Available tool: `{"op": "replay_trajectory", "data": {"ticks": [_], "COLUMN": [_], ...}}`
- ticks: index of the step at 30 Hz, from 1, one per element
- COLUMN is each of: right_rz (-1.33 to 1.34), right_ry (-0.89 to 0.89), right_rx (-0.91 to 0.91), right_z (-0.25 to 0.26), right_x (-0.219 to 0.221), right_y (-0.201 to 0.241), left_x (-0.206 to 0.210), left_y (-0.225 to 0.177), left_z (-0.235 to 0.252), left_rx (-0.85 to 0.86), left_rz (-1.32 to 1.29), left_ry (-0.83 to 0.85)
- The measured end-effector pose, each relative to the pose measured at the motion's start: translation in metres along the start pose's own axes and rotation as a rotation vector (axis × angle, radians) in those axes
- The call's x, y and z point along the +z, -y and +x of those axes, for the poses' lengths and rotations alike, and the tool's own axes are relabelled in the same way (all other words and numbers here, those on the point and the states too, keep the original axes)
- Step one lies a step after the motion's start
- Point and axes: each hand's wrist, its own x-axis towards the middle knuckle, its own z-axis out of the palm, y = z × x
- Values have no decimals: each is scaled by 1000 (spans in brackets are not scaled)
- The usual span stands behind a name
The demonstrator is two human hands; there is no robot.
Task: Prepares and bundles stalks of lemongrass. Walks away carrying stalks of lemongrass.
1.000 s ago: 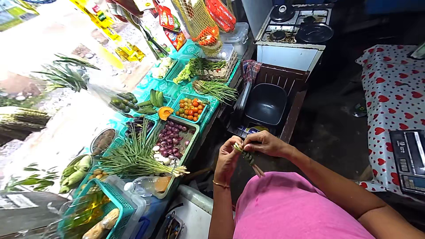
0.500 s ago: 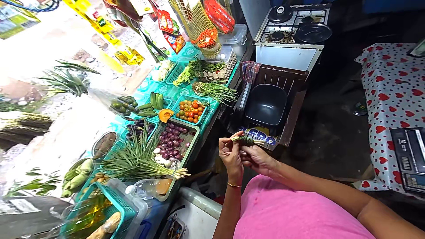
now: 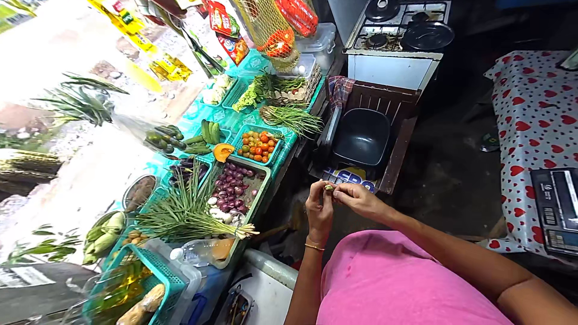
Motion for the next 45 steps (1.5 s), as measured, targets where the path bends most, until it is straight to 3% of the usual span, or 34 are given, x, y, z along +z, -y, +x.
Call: {"op": "replay_trajectory", "data": {"ticks": [4, 7, 10, 13, 15, 18, 22, 27, 32, 37, 45], "right_rz": [66, -91, -407, -712, -775, -555, 27, 82, 96, 215, 303], "right_ry": [116, 104, -73, -341, -483, -539, -259, 70, 222, 159, 51], "right_rx": [43, 1, -121, -320, -442, -478, -334, -265, -26, 216, 308], "right_z": [3, 2, -5, -11, -12, -11, -5, 2, 8, 14, 23], "right_x": [-15, -18, -9, 16, 32, 37, 3, -42, -55, -55, -45], "right_y": [13, 18, 7, -10, -18, -27, -16, 6, 23, 23, 15], "left_x": [-2, -1, -2, 6, 16, 17, -9, -40, -52, -44, -21], "left_y": [-3, -9, -13, -12, -20, -24, -2, -1, -8, -20, -21], "left_z": [2, 4, 7, 8, 11, 17, 13, 23, 39, 38, 26], "left_rx": [-170, -361, -553, -592, -639, -715, -583, -476, -416, -429, -385], "left_rz": [-260, -425, -431, -438, -552, -807, -1089, -985, -742, -427, -269], "left_ry": [43, -3, -93, -272, -410, -422, -22, 435, 661, 568, 353]}}
